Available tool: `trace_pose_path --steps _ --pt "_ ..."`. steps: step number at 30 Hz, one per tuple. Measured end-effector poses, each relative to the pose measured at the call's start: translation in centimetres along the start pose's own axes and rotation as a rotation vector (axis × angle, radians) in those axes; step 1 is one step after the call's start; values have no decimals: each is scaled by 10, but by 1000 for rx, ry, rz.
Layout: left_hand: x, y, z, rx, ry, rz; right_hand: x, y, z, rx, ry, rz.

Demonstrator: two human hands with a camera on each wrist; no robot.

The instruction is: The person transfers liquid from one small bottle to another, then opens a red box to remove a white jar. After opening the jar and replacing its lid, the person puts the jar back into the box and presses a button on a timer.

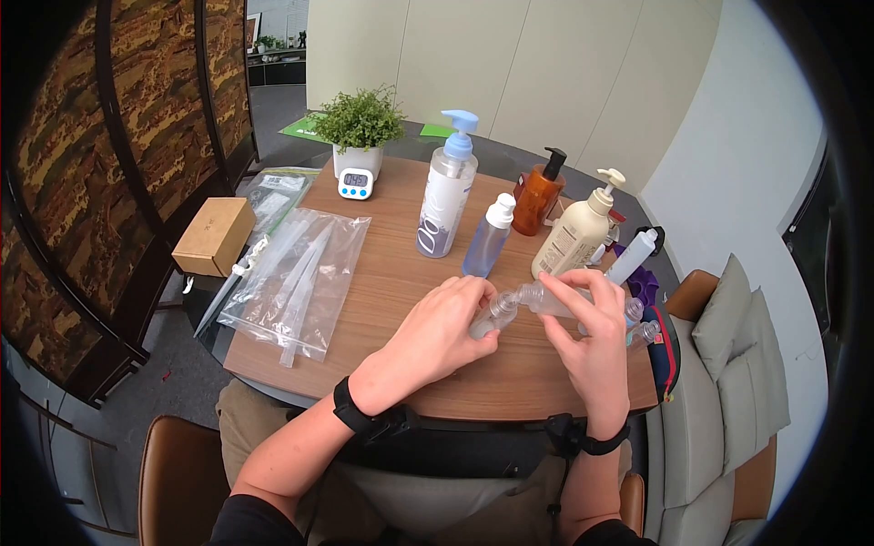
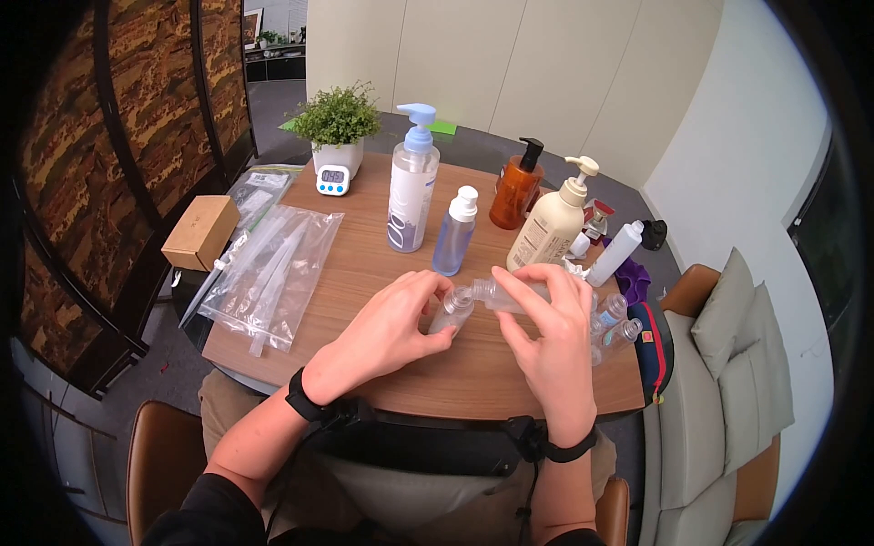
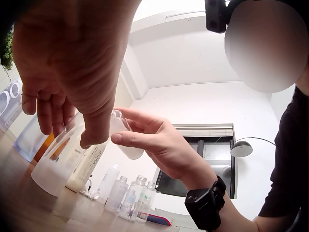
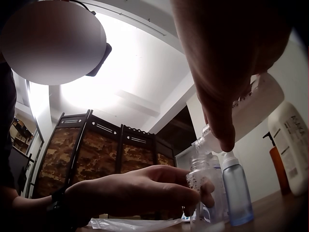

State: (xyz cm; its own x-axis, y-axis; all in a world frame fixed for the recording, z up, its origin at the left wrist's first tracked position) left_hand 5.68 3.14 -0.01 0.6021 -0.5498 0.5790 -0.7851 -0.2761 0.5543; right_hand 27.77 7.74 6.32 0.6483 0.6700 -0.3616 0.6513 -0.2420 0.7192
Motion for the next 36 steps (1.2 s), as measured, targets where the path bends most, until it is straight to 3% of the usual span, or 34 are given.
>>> trace_pose_path --steps 36 --pt "0 -1 0 11 -12 13 -6 1 -1 57 71 88"
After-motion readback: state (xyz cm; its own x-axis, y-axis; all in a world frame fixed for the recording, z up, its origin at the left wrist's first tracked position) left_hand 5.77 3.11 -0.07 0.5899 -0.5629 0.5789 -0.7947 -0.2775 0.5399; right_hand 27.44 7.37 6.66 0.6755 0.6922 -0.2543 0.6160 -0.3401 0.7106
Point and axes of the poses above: each hand's wrist, its own z-axis away from the middle knuckle, its own y-axis out of the back of the hand, x = y × z, the point moved 1 cm from there along -z, towards the middle knuckle, and after that the axes turned 11 degrees about -y, right-handed, at the moved point
